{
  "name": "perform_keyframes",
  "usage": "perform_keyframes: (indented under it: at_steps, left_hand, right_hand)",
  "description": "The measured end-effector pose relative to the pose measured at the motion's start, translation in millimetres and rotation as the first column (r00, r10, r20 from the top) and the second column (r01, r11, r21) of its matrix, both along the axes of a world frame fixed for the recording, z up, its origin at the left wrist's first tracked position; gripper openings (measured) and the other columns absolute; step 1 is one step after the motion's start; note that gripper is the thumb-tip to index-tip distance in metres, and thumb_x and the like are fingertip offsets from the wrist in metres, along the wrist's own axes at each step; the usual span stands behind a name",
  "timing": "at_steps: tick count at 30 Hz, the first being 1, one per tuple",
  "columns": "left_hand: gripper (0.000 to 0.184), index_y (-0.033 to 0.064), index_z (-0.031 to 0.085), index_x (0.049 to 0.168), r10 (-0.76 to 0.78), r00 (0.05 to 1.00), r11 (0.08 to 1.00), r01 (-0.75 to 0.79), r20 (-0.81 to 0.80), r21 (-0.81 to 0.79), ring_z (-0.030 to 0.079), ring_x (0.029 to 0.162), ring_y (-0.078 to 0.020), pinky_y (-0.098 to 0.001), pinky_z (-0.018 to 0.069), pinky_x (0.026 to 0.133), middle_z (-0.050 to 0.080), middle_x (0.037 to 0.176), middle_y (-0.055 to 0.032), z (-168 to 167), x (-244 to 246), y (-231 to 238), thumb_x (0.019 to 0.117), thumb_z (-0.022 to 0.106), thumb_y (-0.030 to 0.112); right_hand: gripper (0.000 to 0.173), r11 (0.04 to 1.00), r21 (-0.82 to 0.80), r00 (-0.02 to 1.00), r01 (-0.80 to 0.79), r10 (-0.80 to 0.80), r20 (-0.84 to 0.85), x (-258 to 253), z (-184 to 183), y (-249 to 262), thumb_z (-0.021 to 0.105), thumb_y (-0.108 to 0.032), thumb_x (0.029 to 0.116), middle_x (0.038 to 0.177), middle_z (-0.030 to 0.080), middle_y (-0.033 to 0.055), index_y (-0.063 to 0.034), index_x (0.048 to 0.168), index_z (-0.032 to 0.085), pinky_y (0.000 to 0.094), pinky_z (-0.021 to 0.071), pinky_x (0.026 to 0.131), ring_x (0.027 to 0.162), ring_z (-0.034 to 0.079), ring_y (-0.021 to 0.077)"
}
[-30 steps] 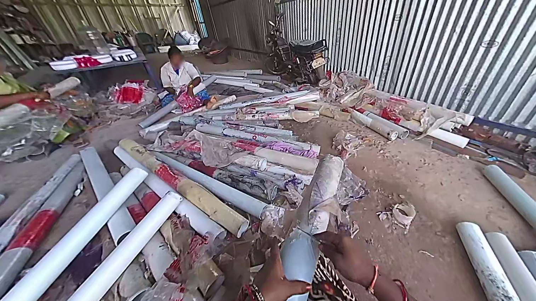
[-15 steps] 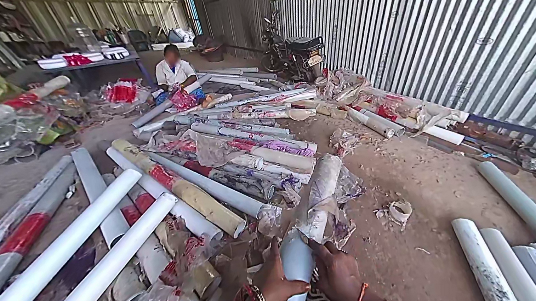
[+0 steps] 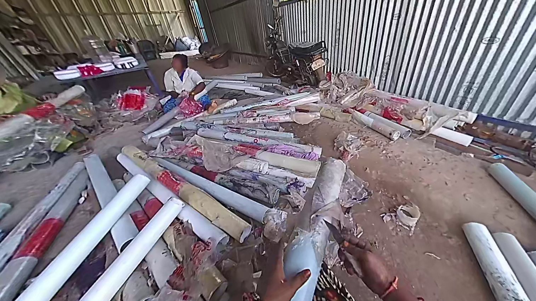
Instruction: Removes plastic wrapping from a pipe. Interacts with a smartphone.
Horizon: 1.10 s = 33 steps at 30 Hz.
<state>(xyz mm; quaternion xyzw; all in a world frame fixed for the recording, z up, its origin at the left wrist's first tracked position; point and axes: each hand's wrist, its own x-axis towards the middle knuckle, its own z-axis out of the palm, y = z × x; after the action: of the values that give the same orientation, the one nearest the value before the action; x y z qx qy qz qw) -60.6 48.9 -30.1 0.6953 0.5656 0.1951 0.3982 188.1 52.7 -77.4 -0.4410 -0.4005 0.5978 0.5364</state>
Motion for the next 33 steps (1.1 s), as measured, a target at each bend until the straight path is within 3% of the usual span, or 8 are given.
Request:
perform_keyframes:
  at_steps: [6,9,12,14,17,20,28,33]
  left_hand:
    - [0.074,0.001,0.028,0.161,-0.131,0.963,0.989,0.144,-0.235,0.041,0.053,0.136,-0.0394,-0.0531,0.0366,0.117,0.054,0.147,-0.0263,28.4,8.4,37.5,0.1033,0.063,0.03]
    - [0.055,0.0,0.052,0.146,-0.235,0.876,0.963,0.268,-0.421,0.02,0.058,0.127,-0.0433,-0.0583,0.0431,0.108,0.06,0.136,-0.0278,34.6,17.1,55.1,0.1052,0.059,0.035]
    - [0.048,-0.0006,0.061,0.135,-0.258,0.814,0.958,0.287,-0.52,-0.026,0.059,0.123,-0.0459,-0.0601,0.0454,0.103,0.06,0.133,-0.0292,41.0,29.9,58.1,0.107,0.054,0.038]
    - [0.045,-0.0036,0.064,0.128,-0.238,0.815,0.959,0.285,-0.528,0.008,0.061,0.12,-0.0462,-0.0592,0.0473,0.101,0.061,0.129,-0.0303,37.6,32.2,57.7,0.108,0.053,0.035]
    - [0.039,-0.0062,0.069,0.117,-0.14,0.849,0.949,0.261,-0.51,0.175,0.067,0.107,-0.0483,-0.0607,0.0518,0.091,0.065,0.121,-0.0313,24.3,32.3,53.2,0.1077,0.053,0.028]
    - [0.039,-0.0063,0.065,0.124,-0.098,0.832,0.966,0.212,-0.546,0.149,0.067,0.109,-0.0488,-0.0614,0.0518,0.091,0.064,0.125,-0.0309,25.8,38.0,51.7,0.1111,0.045,0.024]
    - [0.031,-0.0138,0.068,0.105,0.252,0.955,0.938,-0.202,-0.155,0.281,0.069,0.103,-0.045,-0.0576,0.0497,0.095,0.07,0.101,-0.0307,15.5,38.8,62.5,0.1065,0.054,0.014]
    - [0.031,-0.013,0.068,0.108,0.327,0.944,0.926,-0.313,-0.035,0.212,0.068,0.101,-0.0405,-0.0542,0.0493,0.095,0.07,0.101,-0.0292,13.7,34.8,68.3,0.1062,0.056,0.016]
  right_hand:
    - [0.025,0.984,0.149,0.992,0.098,-0.109,0.067,4.8,3.4,-6.5,0.039,-0.003,0.1015,0.072,0.064,-0.0044,0.0026,0.117,0.058,0.0162,0.0458,0.049,0.051,0.053,0.0]
    - [0.03,0.91,0.414,0.922,-0.04,-0.126,0.367,11.6,6.3,-9.8,0.05,-0.004,0.0959,0.081,0.066,-0.0037,0.0082,0.121,0.061,0.0145,0.049,0.056,0.058,0.055,-0.004]
    - [0.034,0.79,0.58,0.691,-0.2,-0.306,0.655,15.2,0.5,-12.6,0.058,-0.016,0.0929,0.089,0.075,0.0112,0.0034,0.117,0.072,0.032,0.0559,0.061,0.064,0.066,0.0133]
    - [0.035,0.772,0.58,0.572,-0.259,-0.361,0.736,14.4,-2.1,-17.6,0.057,-0.022,0.0933,0.094,0.076,0.0132,-0.0023,0.116,0.074,0.043,0.0589,0.062,0.071,0.073,0.0234]
    - [0.034,0.801,0.531,0.51,-0.278,-0.345,0.788,11.8,-3.0,-21.2,0.059,-0.021,0.0921,0.094,0.076,0.0143,-0.0033,0.116,0.075,0.049,0.0588,0.061,0.073,0.074,0.0294]
    - [0.032,0.83,0.475,0.449,-0.293,-0.319,0.834,8.0,2.3,-23.5,0.062,-0.018,0.0893,0.091,0.075,0.0146,-0.004,0.115,0.075,0.0506,0.0574,0.056,0.069,0.073,0.0311]
    - [0.03,0.842,0.484,0.386,-0.24,-0.375,0.843,4.2,22.6,-17.4,0.06,-0.016,0.0902,0.087,0.073,0.0149,-0.0053,0.113,0.077,0.0485,0.0546,0.05,0.062,0.07,0.0304]
    - [0.031,0.846,0.488,0.364,-0.214,-0.394,0.844,-1.1,36.1,-11.3,0.057,-0.016,0.0919,0.087,0.072,0.0155,-0.0045,0.113,0.077,0.0492,0.0544,0.05,0.062,0.07,0.0313]
